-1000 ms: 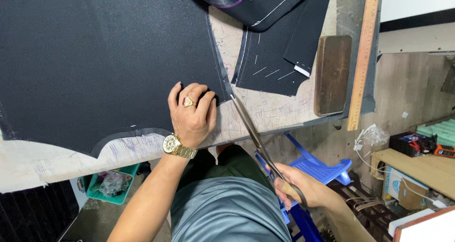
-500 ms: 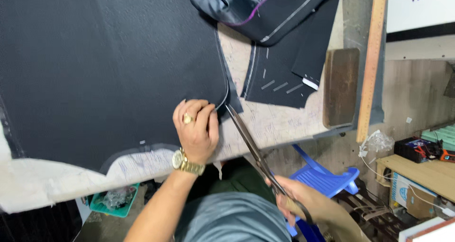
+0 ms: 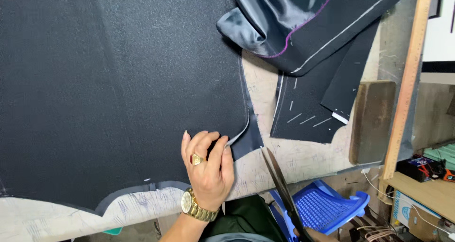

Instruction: The person uses large shears to cut along the marked edges of a dark suit jacket piece on a workshop table, occasionally using their hands to guide the fabric.

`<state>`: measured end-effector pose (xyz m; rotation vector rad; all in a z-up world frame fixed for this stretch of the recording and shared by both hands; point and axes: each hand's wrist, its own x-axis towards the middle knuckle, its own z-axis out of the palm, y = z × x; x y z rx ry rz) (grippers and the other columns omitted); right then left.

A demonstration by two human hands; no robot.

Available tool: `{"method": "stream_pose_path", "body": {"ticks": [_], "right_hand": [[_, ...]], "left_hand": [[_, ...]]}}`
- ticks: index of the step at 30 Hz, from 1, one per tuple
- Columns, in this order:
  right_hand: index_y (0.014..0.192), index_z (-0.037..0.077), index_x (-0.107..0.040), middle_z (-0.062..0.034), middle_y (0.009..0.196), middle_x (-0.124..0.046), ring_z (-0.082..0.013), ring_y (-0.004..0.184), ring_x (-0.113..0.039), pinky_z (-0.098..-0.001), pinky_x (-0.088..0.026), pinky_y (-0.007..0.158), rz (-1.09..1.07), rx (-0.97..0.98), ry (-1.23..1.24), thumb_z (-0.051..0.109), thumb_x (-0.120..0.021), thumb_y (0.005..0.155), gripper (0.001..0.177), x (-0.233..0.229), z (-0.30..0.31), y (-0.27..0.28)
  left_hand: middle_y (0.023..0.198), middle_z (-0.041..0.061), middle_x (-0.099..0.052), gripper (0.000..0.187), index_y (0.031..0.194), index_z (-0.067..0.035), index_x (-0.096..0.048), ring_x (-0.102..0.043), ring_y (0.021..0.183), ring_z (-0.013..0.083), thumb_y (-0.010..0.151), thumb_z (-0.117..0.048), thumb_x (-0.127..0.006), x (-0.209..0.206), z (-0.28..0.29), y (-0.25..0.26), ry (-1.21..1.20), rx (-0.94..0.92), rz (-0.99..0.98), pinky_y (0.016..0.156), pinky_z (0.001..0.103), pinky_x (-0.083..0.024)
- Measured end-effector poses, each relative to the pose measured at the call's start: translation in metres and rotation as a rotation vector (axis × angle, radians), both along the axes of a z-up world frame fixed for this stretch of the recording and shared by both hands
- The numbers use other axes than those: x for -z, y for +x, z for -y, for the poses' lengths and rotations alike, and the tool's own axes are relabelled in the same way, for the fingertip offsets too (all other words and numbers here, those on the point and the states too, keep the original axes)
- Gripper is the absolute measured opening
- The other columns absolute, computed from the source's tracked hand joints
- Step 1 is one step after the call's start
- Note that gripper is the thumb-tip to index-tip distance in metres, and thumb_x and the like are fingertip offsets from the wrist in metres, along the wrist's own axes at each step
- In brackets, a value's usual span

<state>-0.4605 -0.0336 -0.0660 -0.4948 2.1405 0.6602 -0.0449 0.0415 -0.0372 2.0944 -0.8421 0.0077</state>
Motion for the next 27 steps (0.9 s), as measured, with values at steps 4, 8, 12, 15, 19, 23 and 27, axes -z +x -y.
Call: {"method": "stream_pose_path", "body": {"ticks": [4,8,12,15,19,23,27], "right_hand": [[0.148,0.027,-0.064,-0.0047,0.139,-0.059,-0.0198,0.127,-0.060,-0.0312,-0.040,0.109,0.423,-0.266,0.542,0.030,-0.083,0.092,0.059,-0.054,0.036,0.030],[0.155,0.032,-0.056,-0.0054,0.122,-0.086,-0.0206,0.109,-0.084,-0.0307,-0.056,0.102,0.419,-0.373,0.495,0.026,-0.070,0.095,0.062,-0.175,0.055,0.153],[0.118,0.002,-0.064,-0.0150,0.081,-0.052,-0.0245,0.066,-0.047,-0.0374,-0.039,0.066,0.643,-0.020,0.381,0.032,-0.067,0.096,0.037,-0.185,0.045,0.158],[0.120,0.007,-0.068,-0.0061,0.050,-0.055,-0.0162,0.047,-0.056,-0.0266,-0.054,0.058,0.865,-0.442,0.414,0.022,-0.057,0.098,0.029,-0.173,0.044,0.165],[0.138,0.009,-0.051,-0.0033,0.058,-0.056,-0.0104,0.050,-0.056,-0.0252,-0.051,0.053,1.246,-0.601,0.331,0.045,-0.048,0.100,0.053,-0.135,0.037,0.145],[0.137,0.006,-0.045,-0.0098,0.065,-0.052,-0.0164,0.051,-0.057,-0.0344,-0.062,0.049,1.371,-0.440,0.387,0.055,-0.054,0.094,0.065,-0.112,0.026,0.138],[0.138,0.006,-0.046,-0.0105,0.065,-0.053,-0.0180,0.051,-0.056,-0.0359,-0.062,0.049,1.327,-0.424,0.363,0.055,-0.057,0.092,0.068,-0.125,0.029,0.133]], "left_hand": [[0.109,0.011,-0.067,0.012,0.099,-0.006,-0.074,-0.064,0.107,0.0331,0.094,-0.008,-0.064,-0.002,0.005,0.002,0.014,0.013,0.032,0.117,0.061,-0.034],[0.103,0.011,-0.071,0.016,0.089,-0.007,-0.074,-0.067,0.102,0.0339,0.085,-0.022,-0.077,-0.009,0.008,0.002,-0.010,0.059,0.154,0.115,0.062,-0.032],[0.095,0.008,-0.072,0.017,0.086,-0.009,-0.071,-0.071,0.091,0.0290,0.092,-0.025,-0.068,-0.029,0.005,0.000,-0.055,0.130,0.286,0.115,0.057,-0.029],[0.098,0.010,-0.072,0.009,0.087,-0.007,-0.073,-0.070,0.096,0.0305,0.090,-0.015,-0.069,-0.038,-0.002,-0.007,0.002,0.161,0.281,0.112,0.057,-0.035],[0.126,0.020,-0.064,0.030,0.114,-0.006,-0.069,-0.059,0.123,0.0394,0.089,-0.023,-0.065,-0.025,-0.012,-0.015,0.198,0.253,0.235,0.114,0.064,-0.032],[0.134,0.023,-0.064,0.043,0.125,-0.003,-0.067,-0.058,0.129,0.0408,0.085,-0.020,-0.066,-0.017,-0.005,-0.020,0.232,0.248,0.286,0.116,0.065,-0.032],[0.118,0.016,-0.070,0.016,0.108,-0.007,-0.071,-0.067,0.113,0.0336,0.099,-0.009,-0.058,-0.015,0.010,-0.018,0.122,0.164,0.400,0.109,0.059,-0.042]]}}
